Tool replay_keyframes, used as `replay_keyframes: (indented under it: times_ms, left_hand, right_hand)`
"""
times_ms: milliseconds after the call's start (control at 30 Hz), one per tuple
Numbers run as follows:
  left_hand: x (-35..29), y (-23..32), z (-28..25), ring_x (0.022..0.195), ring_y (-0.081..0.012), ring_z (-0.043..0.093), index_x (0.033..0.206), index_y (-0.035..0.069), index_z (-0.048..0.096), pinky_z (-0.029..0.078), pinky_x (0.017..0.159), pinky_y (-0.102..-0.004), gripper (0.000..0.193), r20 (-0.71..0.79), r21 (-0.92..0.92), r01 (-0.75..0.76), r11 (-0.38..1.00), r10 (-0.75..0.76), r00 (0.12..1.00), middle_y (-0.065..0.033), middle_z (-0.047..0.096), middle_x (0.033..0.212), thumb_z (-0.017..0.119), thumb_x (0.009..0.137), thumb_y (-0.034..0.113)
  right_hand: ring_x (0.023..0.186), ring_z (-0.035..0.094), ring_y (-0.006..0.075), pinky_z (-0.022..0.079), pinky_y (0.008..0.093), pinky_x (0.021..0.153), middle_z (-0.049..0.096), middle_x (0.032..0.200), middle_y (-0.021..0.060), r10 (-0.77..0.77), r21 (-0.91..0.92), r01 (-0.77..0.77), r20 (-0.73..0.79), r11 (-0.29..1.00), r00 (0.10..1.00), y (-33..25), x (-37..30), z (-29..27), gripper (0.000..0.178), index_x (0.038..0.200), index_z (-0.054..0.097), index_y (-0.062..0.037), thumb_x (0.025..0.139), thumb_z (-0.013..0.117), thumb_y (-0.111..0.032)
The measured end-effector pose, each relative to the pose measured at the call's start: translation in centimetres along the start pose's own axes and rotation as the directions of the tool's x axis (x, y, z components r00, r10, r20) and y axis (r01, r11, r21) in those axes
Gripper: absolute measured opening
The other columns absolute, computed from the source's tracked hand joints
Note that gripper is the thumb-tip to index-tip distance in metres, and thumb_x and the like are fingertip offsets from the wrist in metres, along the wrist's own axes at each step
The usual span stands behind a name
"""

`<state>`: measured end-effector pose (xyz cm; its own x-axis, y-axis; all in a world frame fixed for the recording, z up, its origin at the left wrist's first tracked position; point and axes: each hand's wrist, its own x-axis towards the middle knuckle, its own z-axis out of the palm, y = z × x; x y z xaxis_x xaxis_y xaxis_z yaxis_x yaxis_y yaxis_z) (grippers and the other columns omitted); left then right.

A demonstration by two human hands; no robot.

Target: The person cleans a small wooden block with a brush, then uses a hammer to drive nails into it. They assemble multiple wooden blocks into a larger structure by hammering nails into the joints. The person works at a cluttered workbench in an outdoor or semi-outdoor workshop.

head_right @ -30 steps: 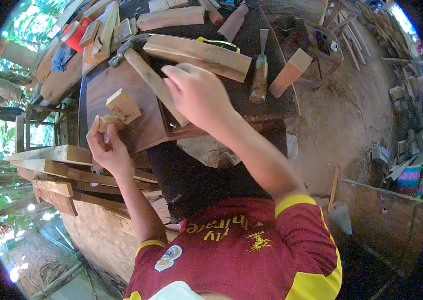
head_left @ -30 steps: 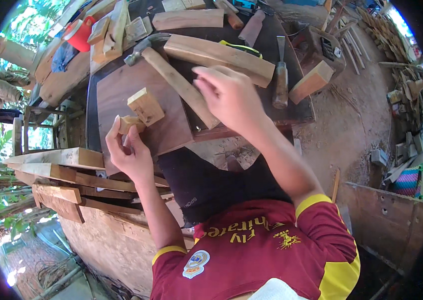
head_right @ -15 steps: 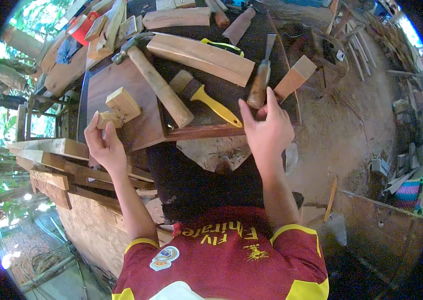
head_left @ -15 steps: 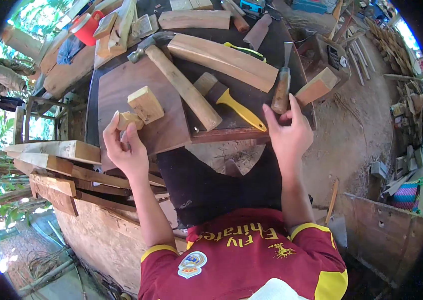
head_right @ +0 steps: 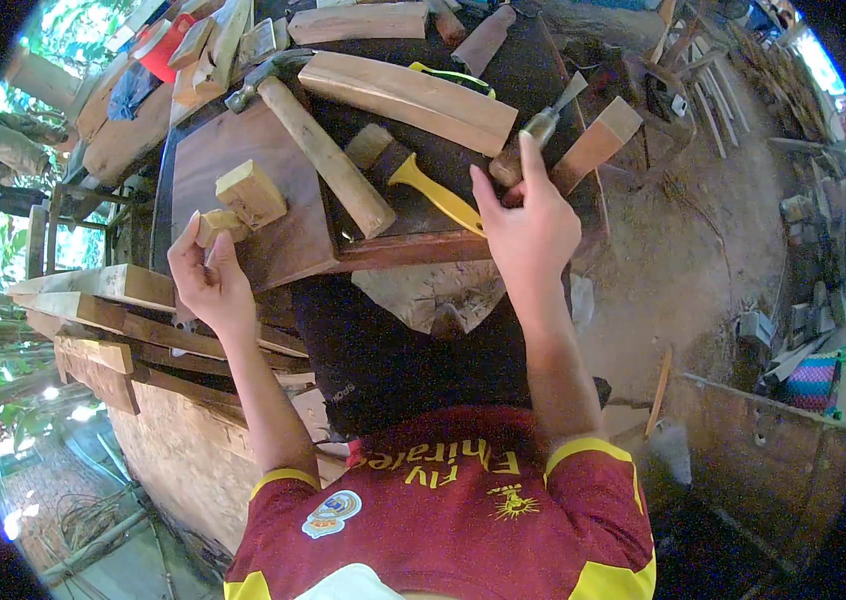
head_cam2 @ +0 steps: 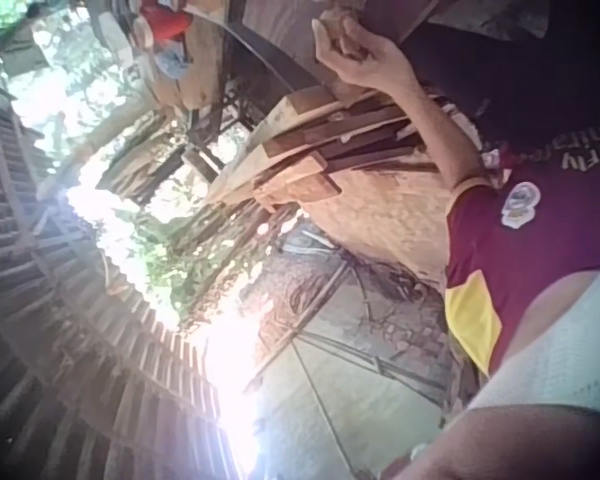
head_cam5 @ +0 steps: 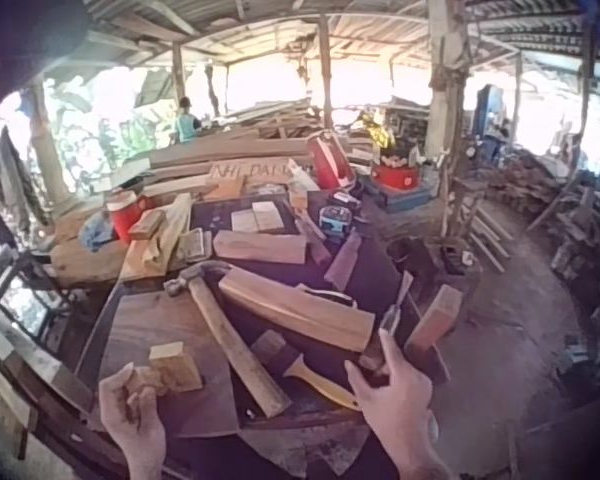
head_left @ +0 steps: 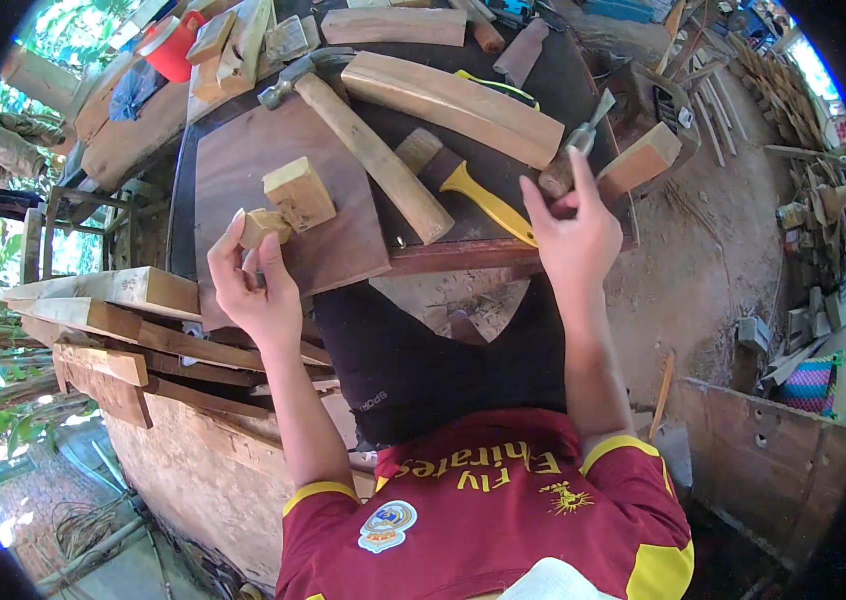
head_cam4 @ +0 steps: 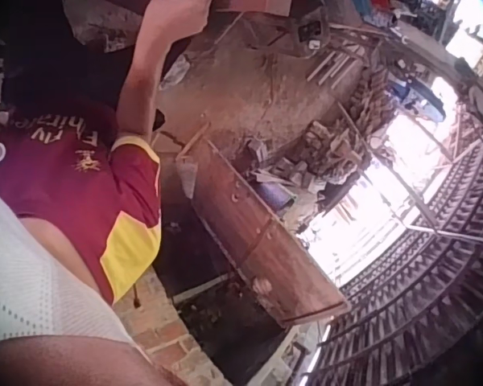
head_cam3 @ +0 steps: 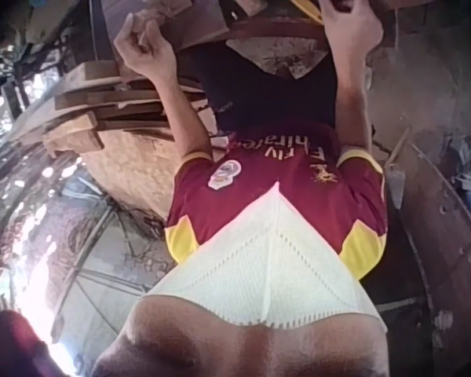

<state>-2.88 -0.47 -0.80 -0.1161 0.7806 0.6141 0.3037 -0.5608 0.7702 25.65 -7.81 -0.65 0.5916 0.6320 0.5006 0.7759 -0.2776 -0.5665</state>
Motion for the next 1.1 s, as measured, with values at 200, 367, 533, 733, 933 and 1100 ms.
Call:
replay_keyframes:
  times_ms: [200,367,533,733,933,1100]
  left_hand:
    - [0.0,0.0,-0.1,0.105,-0.0194,0.059,0.125,-0.005,0.051,0.05,0.091,-0.0308,0.035,0.018,-0.004,-0.004,1.0,0.004,1.0,-0.0135,0.058,0.115,0.061,0.092,-0.004]
    - [-0.2,-0.5,-0.3,0.106,-0.0197,0.059,0.125,-0.005,0.051,0.053,0.089,-0.0327,0.034,0.016,0.023,-0.008,1.0,0.008,1.0,-0.0133,0.057,0.118,0.061,0.093,-0.002]
    - [0.0,-0.3,-0.4,0.106,-0.0199,0.059,0.125,-0.005,0.051,0.053,0.089,-0.0334,0.034,0.02,0.007,-0.008,1.0,0.008,1.0,-0.0132,0.057,0.118,0.061,0.093,-0.001]
    - [0.2,-0.3,-0.4,0.105,-0.0197,0.06,0.124,-0.005,0.052,0.054,0.09,-0.0346,0.032,0.053,-0.023,0.014,1.0,-0.013,0.999,-0.0115,0.056,0.118,0.061,0.092,-0.003]
    - [0.0,-0.3,0.0,0.102,-0.0195,0.062,0.119,-0.004,0.056,0.055,0.087,-0.034,0.031,0.001,-0.058,0.022,0.998,-0.022,1.0,-0.0123,0.061,0.114,0.063,0.089,-0.006]
    - [0.4,0.2,-0.2,0.098,-0.0198,0.065,0.115,-0.002,0.061,0.054,0.087,-0.0328,0.03,-0.018,-0.065,0.036,0.997,-0.037,0.999,-0.0136,0.065,0.112,0.065,0.086,-0.008]
  right_hand:
    - [0.057,0.065,0.0263,0.051,0.0375,0.056,0.065,0.069,0.0105,-0.155,-0.045,0.152,-0.071,0.987,0.985,1.8,0.9,1.6,0.046,0.117,0.068,-0.0097,0.075,0.08,-0.025]
    - [0.05,0.055,0.0134,0.046,0.0274,0.048,0.062,0.069,0.0069,-0.373,0.052,0.389,-0.196,0.92,0.907,-0.8,0.7,-2.0,0.037,0.107,0.069,-0.0043,0.072,0.081,-0.009]
    - [0.049,0.044,0.0062,0.039,0.0208,0.046,0.063,0.071,-0.0002,-0.428,0.036,0.483,-0.409,0.875,0.806,-4.2,2.6,-5.6,0.039,0.104,0.07,-0.0046,0.069,0.087,-0.009]
    - [0.057,0.046,0.0045,0.04,0.02,0.053,0.059,0.074,-0.0022,-0.476,0.245,0.641,-0.494,0.727,0.728,-5.0,9.9,-3.9,0.032,0.094,0.064,-0.0049,0.072,0.086,-0.011]
    - [0.064,0.054,0.0085,0.045,0.0226,0.059,0.061,0.073,0.0019,-0.507,0.486,0.562,-0.256,0.669,0.823,-4.8,10.4,-2.5,0.014,0.086,0.059,-0.0059,0.085,0.073,-0.005]
    - [0.059,0.06,0.0163,0.048,0.0303,0.057,0.062,0.07,0.0057,-0.45,0.742,0.476,-0.262,0.472,0.854,-7.6,11.0,-9.4,0.002,0.086,0.063,-0.0035,0.087,0.062,-0.001]
